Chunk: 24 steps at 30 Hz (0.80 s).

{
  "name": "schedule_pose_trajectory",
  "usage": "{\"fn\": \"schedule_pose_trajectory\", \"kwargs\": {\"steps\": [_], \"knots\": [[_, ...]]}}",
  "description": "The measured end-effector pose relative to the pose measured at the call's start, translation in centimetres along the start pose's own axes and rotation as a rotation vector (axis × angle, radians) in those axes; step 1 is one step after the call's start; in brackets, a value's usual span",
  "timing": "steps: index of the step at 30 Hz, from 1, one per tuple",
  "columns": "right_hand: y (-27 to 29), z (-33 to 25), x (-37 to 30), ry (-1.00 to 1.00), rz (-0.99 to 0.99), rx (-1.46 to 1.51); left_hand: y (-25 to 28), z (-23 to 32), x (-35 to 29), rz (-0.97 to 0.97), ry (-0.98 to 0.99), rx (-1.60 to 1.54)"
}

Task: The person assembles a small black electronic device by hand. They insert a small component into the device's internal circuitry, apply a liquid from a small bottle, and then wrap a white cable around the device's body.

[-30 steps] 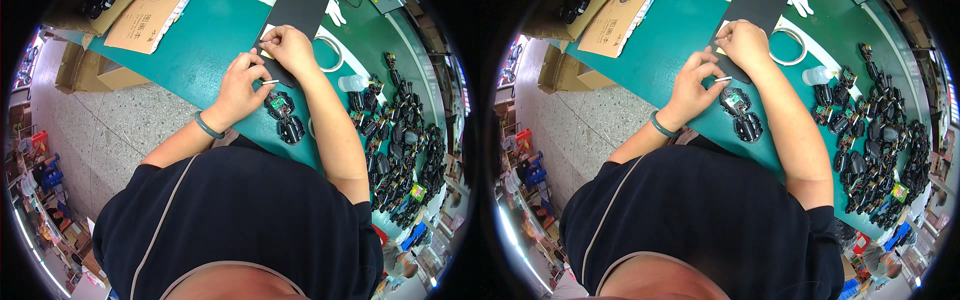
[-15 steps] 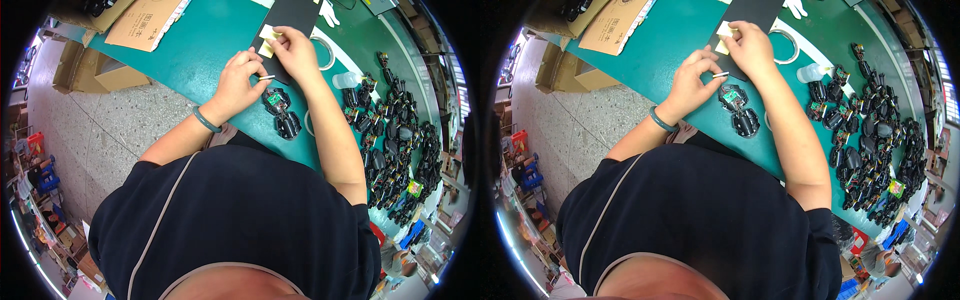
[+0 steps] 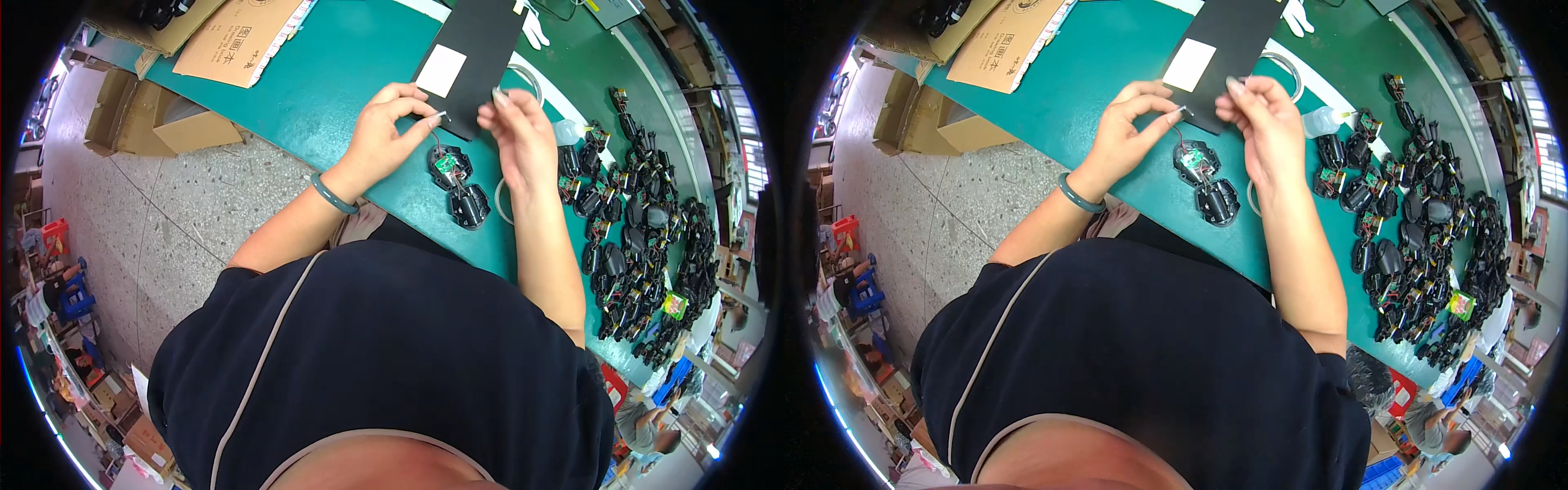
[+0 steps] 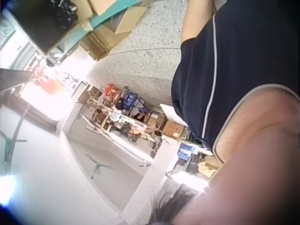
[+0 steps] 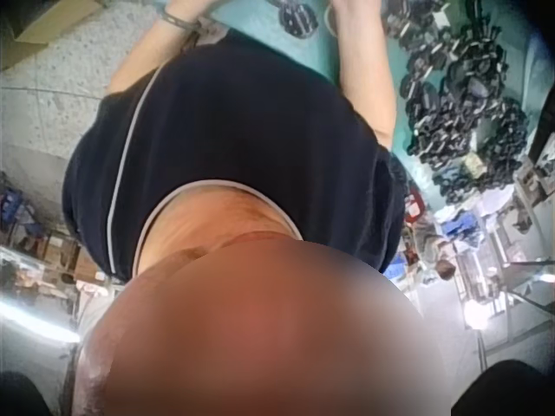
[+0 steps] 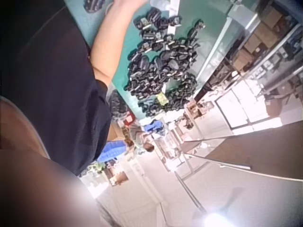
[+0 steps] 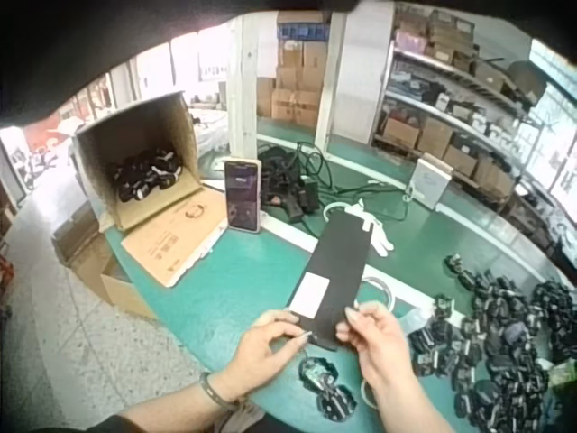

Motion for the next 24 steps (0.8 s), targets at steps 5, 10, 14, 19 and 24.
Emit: {"fn": "schedule_pose_trajectory", "kwargs": {"steps": [5,10,14,19,24], "knots": [[-0.8,0.2,-4.3,-0.045,-0.048,0.031,-0.1,0.8,-1.0,0.002,0.228,-0.216],[-1.5,1.1,-5.8,-0.092,-0.043,-0.003,-1.9,1.4,-2.4,-0.084,0.379,-0.537],[-1.9,1.8,-6.1,-0.086,-0.092,-0.019,-2.3,1.6,-2.7,-0.081,0.424,-0.715],[-1.9,1.9,-6.5,-0.055,-0.075,-0.008,-2.6,1.7,-2.9,-0.068,0.441,-0.800],[-1.8,1.9,-6.6,-0.034,-0.057,-0.022,-2.7,2.0,-3.0,-0.074,0.438,-0.805]]}}
Point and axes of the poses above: each hand's wrist, its own x-axis towards the middle knuckle, its own y-axis out of the back of the hand, z = x × y, the point moved 7 cm from there along x, towards the middle knuckle, and after that the axes turned 9 degrees about -x, right-handed, at the moved point
